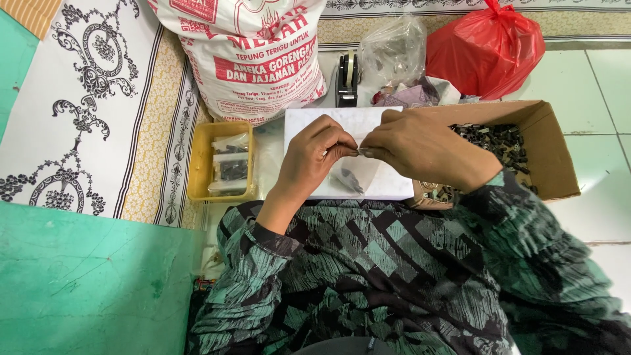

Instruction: The person assembles small metal buttons by hand, attaching black plastic backs to the button fronts. They then place the assembled buttons into a small plastic bag and wipe their hands with a tissue.

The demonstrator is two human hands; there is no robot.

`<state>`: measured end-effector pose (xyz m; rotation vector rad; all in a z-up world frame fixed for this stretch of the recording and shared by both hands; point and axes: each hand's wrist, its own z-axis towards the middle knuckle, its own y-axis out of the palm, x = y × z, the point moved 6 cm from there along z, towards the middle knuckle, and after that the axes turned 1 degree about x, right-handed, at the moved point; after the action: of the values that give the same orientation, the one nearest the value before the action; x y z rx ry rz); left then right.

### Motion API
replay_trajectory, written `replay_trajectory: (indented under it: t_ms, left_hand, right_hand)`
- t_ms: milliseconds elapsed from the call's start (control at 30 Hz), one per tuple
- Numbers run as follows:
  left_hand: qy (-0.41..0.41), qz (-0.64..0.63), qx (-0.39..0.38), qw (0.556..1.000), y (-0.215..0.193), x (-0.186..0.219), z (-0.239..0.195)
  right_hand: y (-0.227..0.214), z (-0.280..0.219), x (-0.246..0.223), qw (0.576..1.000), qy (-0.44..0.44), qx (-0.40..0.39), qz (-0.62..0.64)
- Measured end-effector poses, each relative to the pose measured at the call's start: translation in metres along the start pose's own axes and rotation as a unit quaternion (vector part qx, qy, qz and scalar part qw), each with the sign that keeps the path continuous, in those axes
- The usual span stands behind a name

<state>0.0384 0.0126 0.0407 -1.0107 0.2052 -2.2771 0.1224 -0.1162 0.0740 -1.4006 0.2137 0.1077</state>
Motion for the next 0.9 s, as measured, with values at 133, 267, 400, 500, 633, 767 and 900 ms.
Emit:
replay_trajectory:
  t_ms: [133, 267, 400, 500, 633, 767, 900]
  left_hand:
    - [0.019, 0.014, -0.004, 1.000, -0.005, 0.007, 0.007]
    - [0.069, 0.068, -0.034, 0.995, -0.001, 0.016, 0.010]
    - [0.087, 0.108, -0.044, 0.989, -0.003, 0.017, 0.012]
    - [0.079, 0.130, -0.058, 0.987, 0.008, 0.015, 0.008]
    - [0.055, 0.119, -0.053, 0.990, 0.011, 0.007, 0.008]
    - [0.003, 0.063, -0.018, 0.998, 0.015, -0.004, 0.005]
    - [-0.026, 0.015, 0.027, 0.999, 0.023, -0.018, -0.002]
  right_hand:
    - [-0.004, -0.005, 0.002, 0.982, -0.055, 0.053, -0.173]
    - [0.001, -0.009, 0.016, 0.956, -0.049, 0.075, -0.281]
    - [-0.013, -0.019, 0.026, 0.954, -0.013, 0.097, -0.282]
    - [0.003, -0.024, 0.039, 0.948, 0.010, 0.090, -0.306]
    - [0.005, -0.030, 0.040, 0.970, 0.066, 0.143, -0.184]
    - [0.035, -0.031, 0.038, 0.929, 0.218, 0.131, 0.269]
    - [0.142, -0.039, 0.061, 0.876, 0.267, 0.173, 0.363]
